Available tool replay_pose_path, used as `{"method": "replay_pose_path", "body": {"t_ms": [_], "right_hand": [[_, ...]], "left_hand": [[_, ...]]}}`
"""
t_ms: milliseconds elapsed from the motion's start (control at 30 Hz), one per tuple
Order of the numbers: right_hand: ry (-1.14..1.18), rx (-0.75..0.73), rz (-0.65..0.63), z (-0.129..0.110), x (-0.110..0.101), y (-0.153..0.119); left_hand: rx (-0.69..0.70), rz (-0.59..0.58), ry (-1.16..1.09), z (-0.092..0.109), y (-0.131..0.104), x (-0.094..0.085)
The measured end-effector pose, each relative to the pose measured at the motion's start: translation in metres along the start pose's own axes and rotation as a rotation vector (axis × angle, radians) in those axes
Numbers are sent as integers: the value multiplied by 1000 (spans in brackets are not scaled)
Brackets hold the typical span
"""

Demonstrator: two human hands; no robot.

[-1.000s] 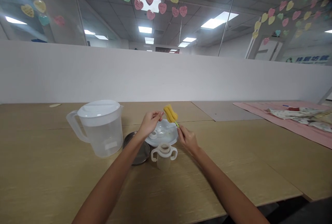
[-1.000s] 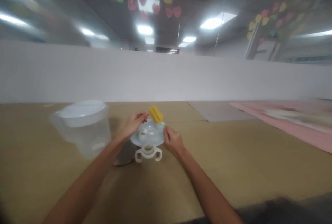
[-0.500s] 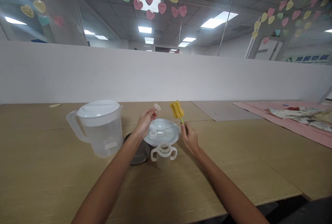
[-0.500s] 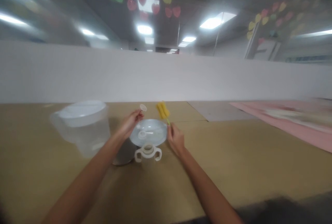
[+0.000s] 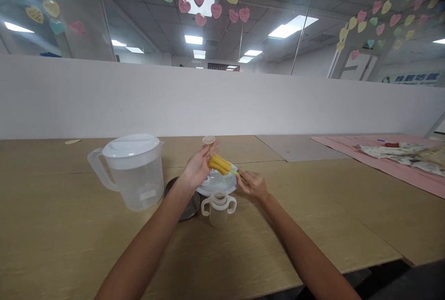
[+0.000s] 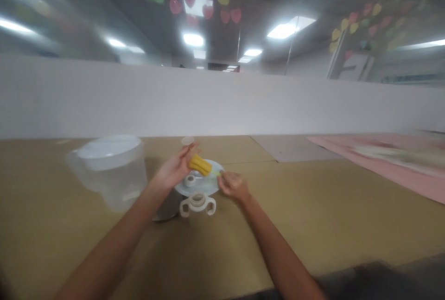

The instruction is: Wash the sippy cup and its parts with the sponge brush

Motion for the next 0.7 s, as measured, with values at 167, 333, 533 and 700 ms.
{"method": "replay_pose_path", "body": {"t_ms": [167,333,533,700], "right_hand": [[-35,-24,57,8,-14,1],[-40,41,67,4,-16,7],[-38,-115,-27,-11,-7,4],[-43,20,-16,10,-9,3]], "left_hand": [[-55,24,38,-2,-3,-3],[-65,-78,102,-12,-3,10],[293,29,577,45,8,-20],[314,235,1204,69,15,-78]]}}
Point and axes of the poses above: each hand's wrist, its own y-axis towards the middle knuckle, its own x-axis out of the palm, z = x × y, the point moved 10 cm from there along y, towards the middle knuckle, and after that the axes turned 5 degrees about x, right-handed, at the moved point
